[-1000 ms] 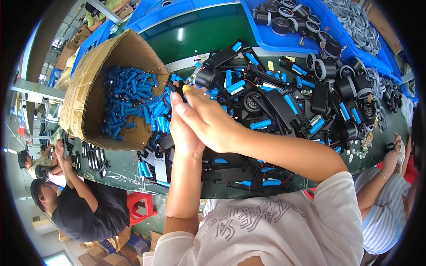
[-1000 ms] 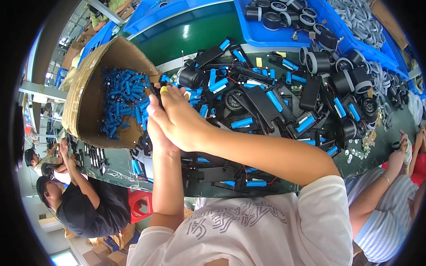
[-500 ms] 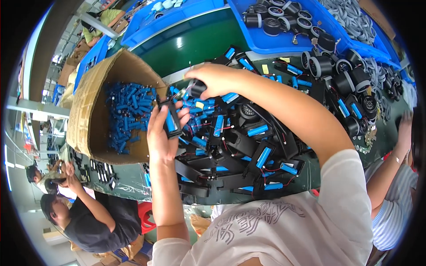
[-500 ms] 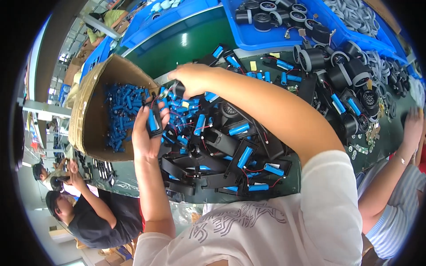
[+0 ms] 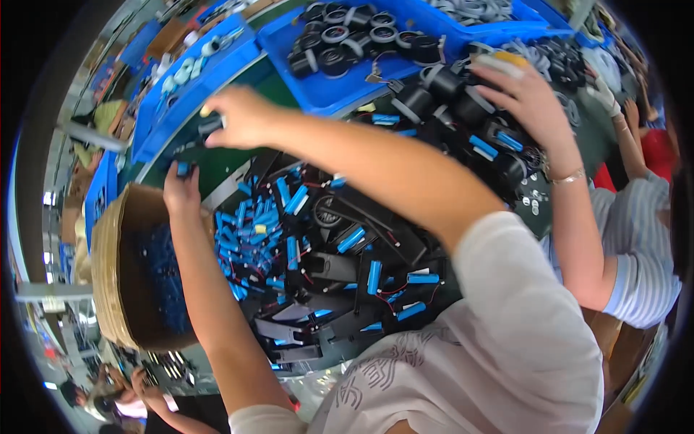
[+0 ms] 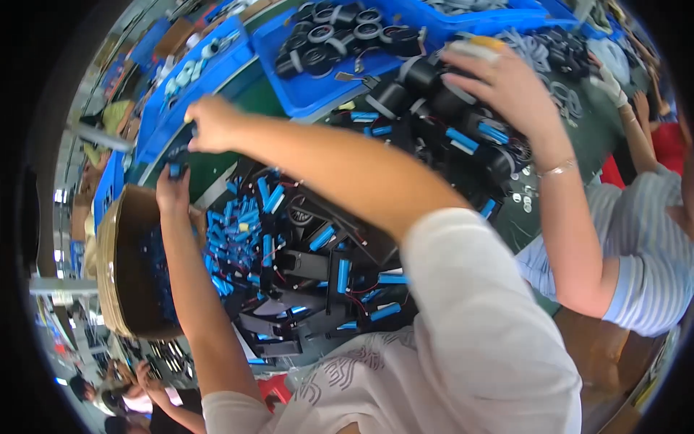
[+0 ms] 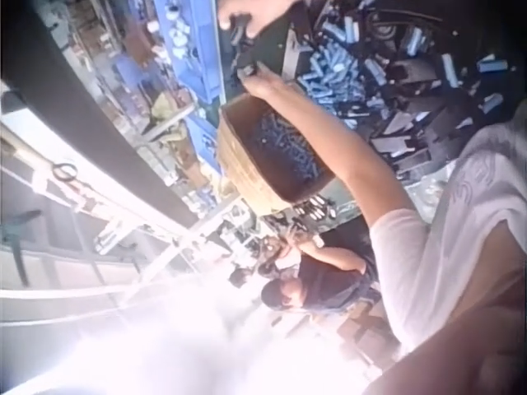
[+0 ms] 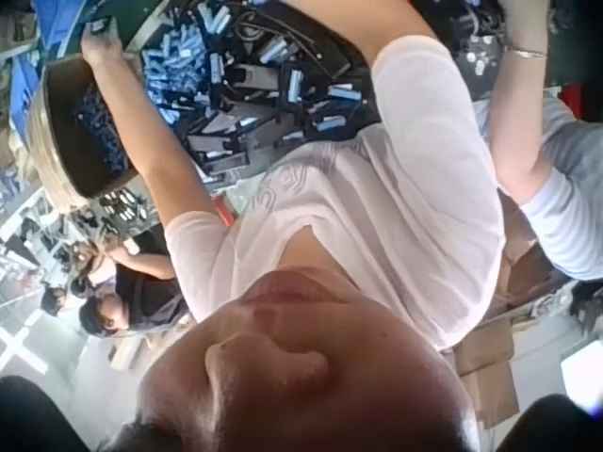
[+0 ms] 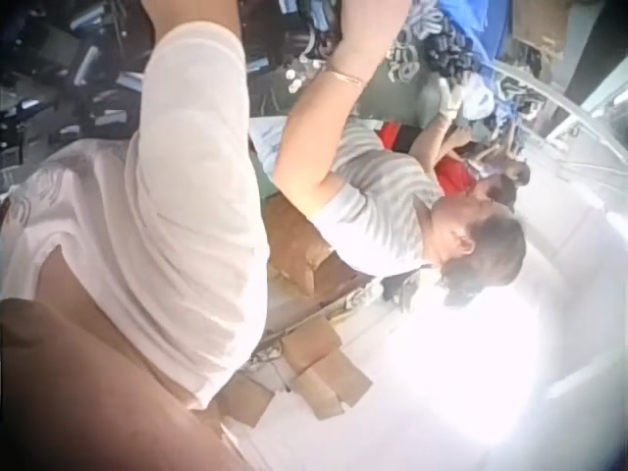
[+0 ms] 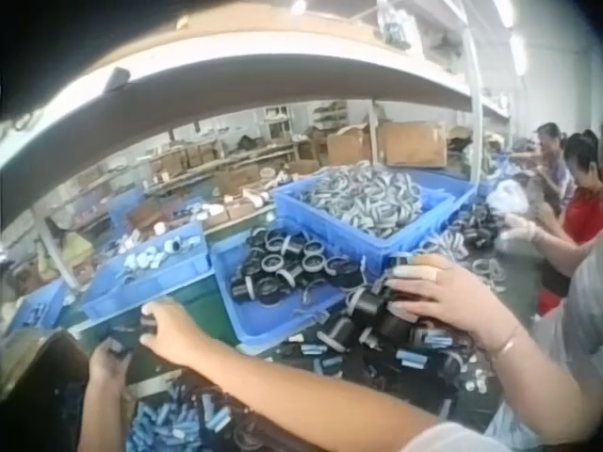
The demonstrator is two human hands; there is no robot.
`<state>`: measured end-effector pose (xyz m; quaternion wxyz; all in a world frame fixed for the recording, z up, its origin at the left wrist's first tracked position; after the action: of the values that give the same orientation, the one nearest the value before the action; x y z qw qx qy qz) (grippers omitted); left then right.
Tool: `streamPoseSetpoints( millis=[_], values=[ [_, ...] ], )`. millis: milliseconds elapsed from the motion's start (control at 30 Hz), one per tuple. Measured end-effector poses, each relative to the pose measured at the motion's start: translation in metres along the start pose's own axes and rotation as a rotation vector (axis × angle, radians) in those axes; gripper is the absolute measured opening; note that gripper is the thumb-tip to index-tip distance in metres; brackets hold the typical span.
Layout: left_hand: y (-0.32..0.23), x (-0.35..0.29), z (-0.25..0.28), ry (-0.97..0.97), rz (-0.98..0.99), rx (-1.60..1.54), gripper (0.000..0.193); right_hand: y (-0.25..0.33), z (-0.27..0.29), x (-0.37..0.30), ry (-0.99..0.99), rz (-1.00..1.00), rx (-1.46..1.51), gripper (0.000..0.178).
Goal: The person assembles electronic devices by hand, connecting battery packs and wiring into plastic component housings.
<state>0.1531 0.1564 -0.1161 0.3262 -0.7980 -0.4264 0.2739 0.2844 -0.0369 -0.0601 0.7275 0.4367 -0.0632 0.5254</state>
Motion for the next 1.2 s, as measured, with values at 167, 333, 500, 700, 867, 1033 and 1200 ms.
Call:
streamPoseSetpoints(
  millis=[167, 333, 500, 700, 867, 1033, 1200],
  values=[
    [0.028, -0.077, -0.070, 0.131, -0.267, 0.352, 0.049, -0.017, 0.166, -0.095, -0.199, -0.115, 0.117, 0.042],
    [0.059, -0.134, -0.111, 0.853, -0.377, 1.001, 0.029, -0.011, 0.224, -0.210, -0.320, -0.291, 0.096, 0.032],
    [0.100, -0.120, -0.127, 1.080, -0.241, 1.436, 0.024, 0.007, 0.242, -0.280, -0.346, -0.480, -0.179, 0.031],
    [0.106, -0.125, -0.125, 1.081, -0.184, 1.526, 0.011, 0.002, 0.226, -0.299, -0.333, -0.466, -0.026, 0.028],
    [0.094, -0.199, -0.163, 0.899, -0.054, 1.015, 0.005, -0.008, 0.199, -0.245, -0.366, -0.242, 0.049, 0.030],
    [0.117, -0.245, -0.191, 1.012, 0.019, 0.577, 0.009, -0.028, 0.180, -0.202, -0.429, -0.033, -0.045, 0.024],
    [0.135, -0.234, -0.207, 1.181, 0.329, 0.407, 0.013, -0.031, 0.197, -0.217, -0.417, -0.262, 0.150, 0.015]
  ],
)
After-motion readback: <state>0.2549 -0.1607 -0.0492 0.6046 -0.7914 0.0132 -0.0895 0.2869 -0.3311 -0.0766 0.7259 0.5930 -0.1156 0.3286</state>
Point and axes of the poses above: each hand's wrist, its own x-axis towards the middle knuckle, its own z-axis out of the back of the hand, y = z × x, the point moved 2 cm from there along x, towards the middle knuckle, and after that the axes turned 12 degrees about -x, right-handed, at the moved point
